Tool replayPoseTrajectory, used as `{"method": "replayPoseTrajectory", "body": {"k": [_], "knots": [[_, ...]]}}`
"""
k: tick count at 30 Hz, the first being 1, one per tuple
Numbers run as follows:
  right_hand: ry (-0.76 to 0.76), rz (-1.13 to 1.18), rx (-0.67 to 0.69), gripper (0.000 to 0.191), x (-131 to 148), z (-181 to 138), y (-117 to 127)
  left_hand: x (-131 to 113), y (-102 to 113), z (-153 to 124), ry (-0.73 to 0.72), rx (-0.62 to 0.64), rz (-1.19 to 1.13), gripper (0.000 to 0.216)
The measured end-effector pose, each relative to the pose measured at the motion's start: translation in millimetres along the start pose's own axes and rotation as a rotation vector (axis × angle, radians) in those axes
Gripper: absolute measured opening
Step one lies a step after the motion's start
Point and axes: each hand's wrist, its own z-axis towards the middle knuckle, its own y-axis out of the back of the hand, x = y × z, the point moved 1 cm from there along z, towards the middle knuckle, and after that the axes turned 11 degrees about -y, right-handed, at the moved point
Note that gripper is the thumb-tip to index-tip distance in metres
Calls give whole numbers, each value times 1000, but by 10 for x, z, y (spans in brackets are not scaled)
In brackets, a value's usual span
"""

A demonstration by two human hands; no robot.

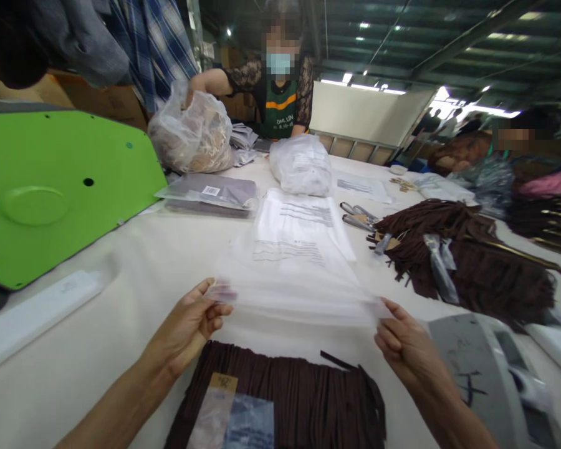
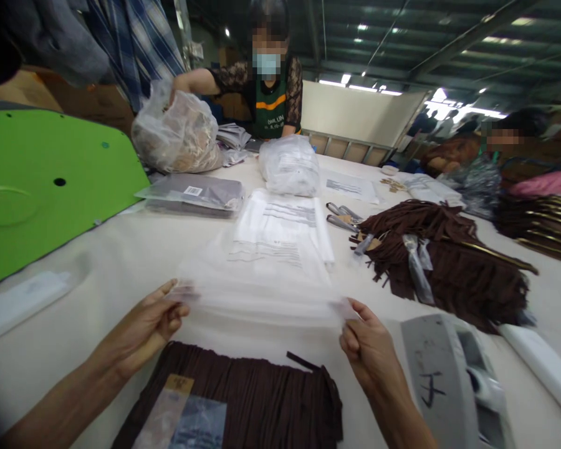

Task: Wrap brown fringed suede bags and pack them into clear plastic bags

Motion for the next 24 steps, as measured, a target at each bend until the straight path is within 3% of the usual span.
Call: {"method": "replayPoseTrajectory", "body": {"k": [3, 6, 8, 10, 13, 15, 17, 22, 24], "knots": [[-132, 220, 33, 50, -9, -19, 65, 86, 49, 96, -136, 111, 184, 27], [-129, 99, 18, 43, -106, -31, 270, 216, 207, 134, -293, 284, 539, 25], [-96, -87, 16, 38, -186, -57, 395, 277, 281, 120, -375, 308, 717, 30], [-69, -314, 3, 37, -246, -97, 461, 298, 296, 91, -348, 266, 751, 28], [-10, -581, -7, 38, -291, -168, 438, 272, 245, 56, -99, 157, 517, 27], [12, -642, 3, 35, -313, -207, 391, 236, 215, 52, 9, 97, 315, 31], [-8, -643, 26, 30, -345, -236, 358, 203, 225, 63, 5, 102, 253, 33], [-79, -585, 63, 26, -426, -295, 367, 209, 395, 13, -168, 301, 668, 20], [-96, -571, 55, 30, -459, -339, 383, 242, 467, -61, -236, 301, 866, 19]]}}
